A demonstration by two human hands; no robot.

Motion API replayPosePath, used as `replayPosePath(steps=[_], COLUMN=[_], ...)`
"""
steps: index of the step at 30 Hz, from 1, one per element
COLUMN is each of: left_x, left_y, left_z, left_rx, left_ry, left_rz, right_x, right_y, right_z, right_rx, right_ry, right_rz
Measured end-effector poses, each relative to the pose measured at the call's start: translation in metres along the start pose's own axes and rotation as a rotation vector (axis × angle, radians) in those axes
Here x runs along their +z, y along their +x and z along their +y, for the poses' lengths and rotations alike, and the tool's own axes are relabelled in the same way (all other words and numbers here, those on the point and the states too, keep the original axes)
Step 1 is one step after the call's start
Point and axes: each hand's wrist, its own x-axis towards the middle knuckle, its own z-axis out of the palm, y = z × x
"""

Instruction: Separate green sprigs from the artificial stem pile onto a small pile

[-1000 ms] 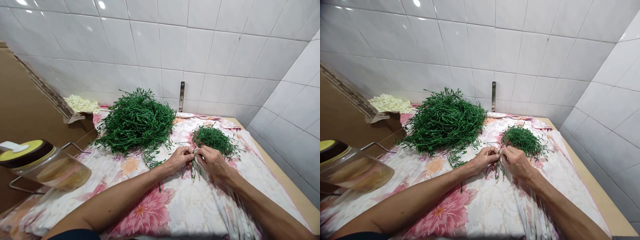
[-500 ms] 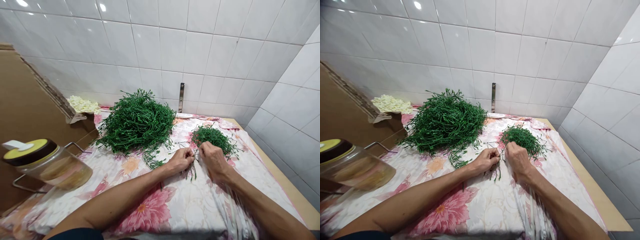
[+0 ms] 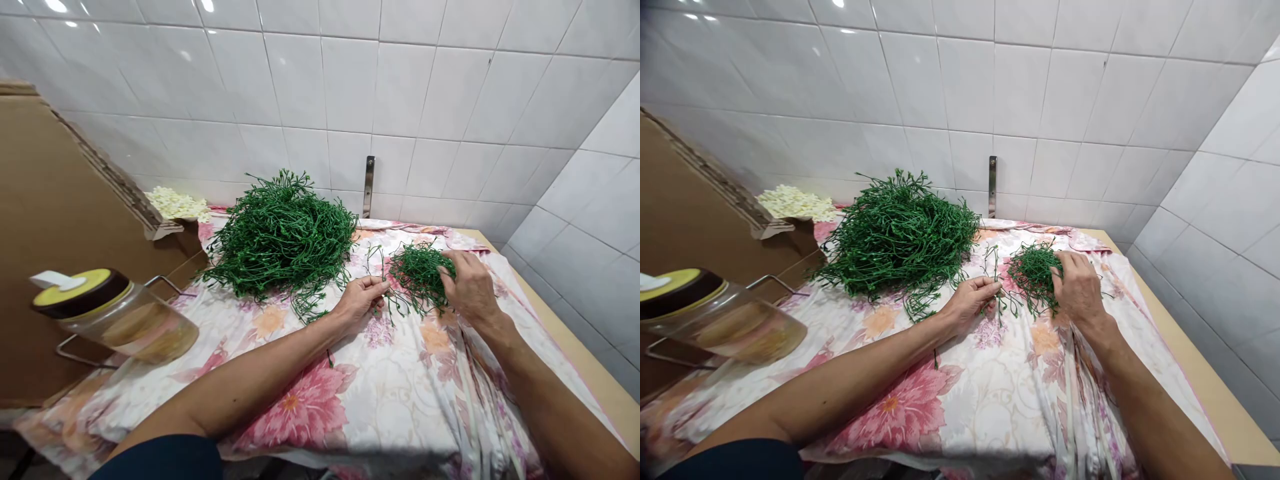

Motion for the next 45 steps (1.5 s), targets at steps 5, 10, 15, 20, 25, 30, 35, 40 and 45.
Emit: replayPosePath(steps=[5,10,15,20,25,30,35,40,45], left_x=[0.000,0.000,0.000,0.004,0.004,0.001,-0.002,-0.001,-0.001], left_y=[-0.002,-0.001,-0.001,-0.005,-0.007,-0.006,-0.005,-0.006,-0.006], left_z=[-0.002,-0.003,-0.002,0.004,0.003,0.000,0.000,0.000,0.000], left_rx=[0.016,0.019,0.031,0.010,0.066,0.108,0.107,0.083,0.080], left_ry=[0.027,0.032,0.022,0.048,0.182,0.343,0.353,0.292,0.282], left_rz=[-0.002,0.003,-0.001,0.021,-0.012,-0.026,-0.067,-0.070,-0.057], right_x=[-0.009,-0.001,0.007,-0.006,-0.002,0.010,0.011,0.015,0.018], right_y=[0.004,0.000,-0.002,0.003,-0.005,-0.011,-0.009,-0.011,-0.012], right_z=[-0.024,-0.030,-0.023,-0.040,-0.061,-0.065,-0.062,-0.057,-0.055], right_rx=[-0.114,-0.164,-0.100,0.049,0.219,0.279,0.344,0.386,0.374], right_ry=[0.091,0.101,0.083,0.241,0.622,0.709,0.768,0.800,0.771], right_rz=[0.065,-0.115,-0.081,0.029,-0.397,-0.632,-0.658,-0.649,-0.636])
